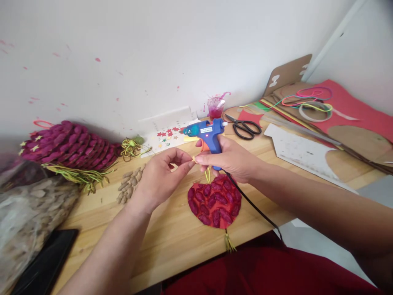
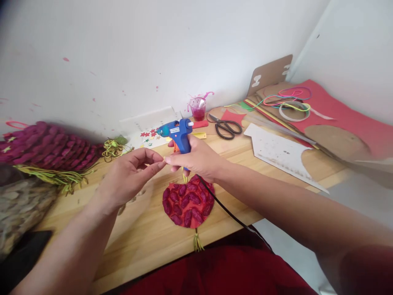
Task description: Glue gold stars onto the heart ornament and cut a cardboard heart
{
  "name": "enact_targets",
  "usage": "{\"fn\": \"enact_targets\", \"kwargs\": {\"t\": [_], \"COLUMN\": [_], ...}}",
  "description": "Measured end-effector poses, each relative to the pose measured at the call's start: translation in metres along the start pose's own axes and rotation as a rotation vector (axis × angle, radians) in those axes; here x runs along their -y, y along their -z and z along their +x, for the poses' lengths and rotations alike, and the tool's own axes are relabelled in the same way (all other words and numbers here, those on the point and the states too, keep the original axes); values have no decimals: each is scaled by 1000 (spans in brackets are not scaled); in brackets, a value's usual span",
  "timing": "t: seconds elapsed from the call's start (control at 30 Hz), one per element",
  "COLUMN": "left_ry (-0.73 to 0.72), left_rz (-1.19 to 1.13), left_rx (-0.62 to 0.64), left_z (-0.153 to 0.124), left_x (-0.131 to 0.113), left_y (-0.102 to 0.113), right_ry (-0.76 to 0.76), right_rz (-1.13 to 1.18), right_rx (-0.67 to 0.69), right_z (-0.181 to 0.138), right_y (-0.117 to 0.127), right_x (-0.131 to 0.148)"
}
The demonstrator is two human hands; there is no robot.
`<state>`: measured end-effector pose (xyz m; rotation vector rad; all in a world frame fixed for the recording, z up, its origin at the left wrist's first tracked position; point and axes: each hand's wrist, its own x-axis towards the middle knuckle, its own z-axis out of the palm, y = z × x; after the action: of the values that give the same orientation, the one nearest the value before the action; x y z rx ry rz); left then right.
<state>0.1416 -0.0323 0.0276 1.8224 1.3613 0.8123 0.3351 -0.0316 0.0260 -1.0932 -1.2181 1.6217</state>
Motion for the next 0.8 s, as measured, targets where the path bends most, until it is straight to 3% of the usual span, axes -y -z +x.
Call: {"fn": "enact_targets", "kwargs": {"t": [0.4,0.6,0.8], "left_ry": [96,58,60], "left_rz": [-293,-189,-181], "left_rx": [-18,-74,-74], "left_z": [-7,-11,-11], "left_x": [17,18,22], "left_y": [-13,-15,-13], "right_ry": [169,187,137], "right_rz": [-145,-227,-165], "right_rx": [-109,-91,-58], "right_z": [4,5,1], "right_y": [-2,-5,-5], "right_x": [-18,-21,-16]}}
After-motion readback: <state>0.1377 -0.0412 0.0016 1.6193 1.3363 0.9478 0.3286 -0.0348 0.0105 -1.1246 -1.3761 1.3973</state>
